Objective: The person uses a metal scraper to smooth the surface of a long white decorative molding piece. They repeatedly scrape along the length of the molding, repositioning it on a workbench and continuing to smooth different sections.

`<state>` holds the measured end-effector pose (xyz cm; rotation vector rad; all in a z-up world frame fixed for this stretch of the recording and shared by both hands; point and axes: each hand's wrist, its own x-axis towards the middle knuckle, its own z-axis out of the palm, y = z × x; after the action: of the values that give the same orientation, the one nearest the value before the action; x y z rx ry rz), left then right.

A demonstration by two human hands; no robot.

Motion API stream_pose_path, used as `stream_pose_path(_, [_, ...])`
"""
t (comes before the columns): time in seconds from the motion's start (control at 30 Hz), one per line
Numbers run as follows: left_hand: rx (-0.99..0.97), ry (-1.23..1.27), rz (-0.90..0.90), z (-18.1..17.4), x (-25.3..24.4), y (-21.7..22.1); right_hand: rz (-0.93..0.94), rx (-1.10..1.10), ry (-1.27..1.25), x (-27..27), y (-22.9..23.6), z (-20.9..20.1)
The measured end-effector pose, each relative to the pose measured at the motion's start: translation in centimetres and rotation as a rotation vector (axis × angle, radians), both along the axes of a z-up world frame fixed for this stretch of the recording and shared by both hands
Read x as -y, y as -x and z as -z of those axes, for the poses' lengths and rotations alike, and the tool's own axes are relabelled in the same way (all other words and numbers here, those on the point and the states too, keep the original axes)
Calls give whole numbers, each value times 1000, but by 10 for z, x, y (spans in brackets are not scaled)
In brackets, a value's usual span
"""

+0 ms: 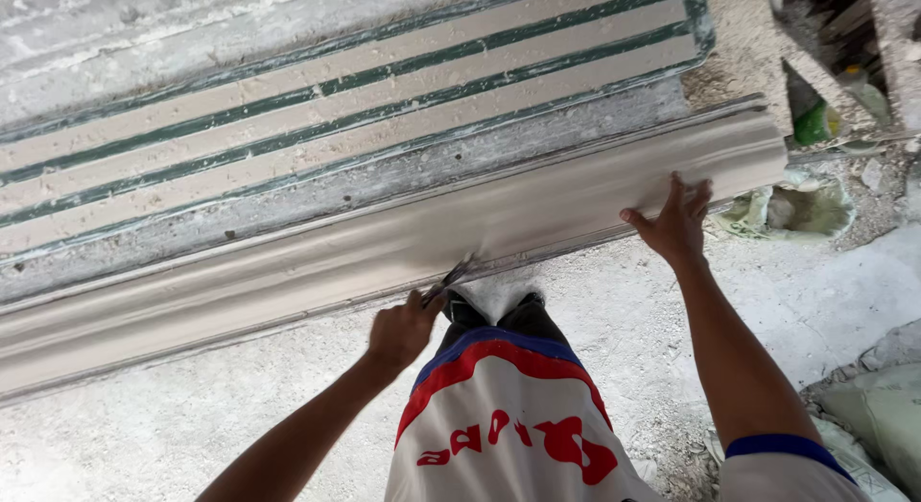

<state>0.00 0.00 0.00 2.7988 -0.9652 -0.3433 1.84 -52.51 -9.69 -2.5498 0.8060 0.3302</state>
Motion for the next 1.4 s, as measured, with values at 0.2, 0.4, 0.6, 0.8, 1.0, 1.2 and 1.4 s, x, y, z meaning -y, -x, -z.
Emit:
stream_pose_path(0.2, [45,62,40,21,-16,-2,-27,26,16,5,6,7])
stream_pose_path(0.4, [-66,106,47,27,17,-12,-48,44,30,-1,-1,5])
stream_pose_path(0.6, [1,55,10,17,39,6,-10,25,11,-2,3,-2])
stream_pose_path(0.8, [41,37,-12,11,12,1,2,-8,20,4,-3,5])
stream_pose_path(1.0, [-72,-44,89,16,-7,-10,-97,80,57,13,3,15])
stream_pose_path(1.2, [137,96,116,26,48,-14,-37,26,33,6,-1,5])
stream_pose_path(1.4, [48,186,13,23,44,-2,-5,-12,26,-4,1,-10])
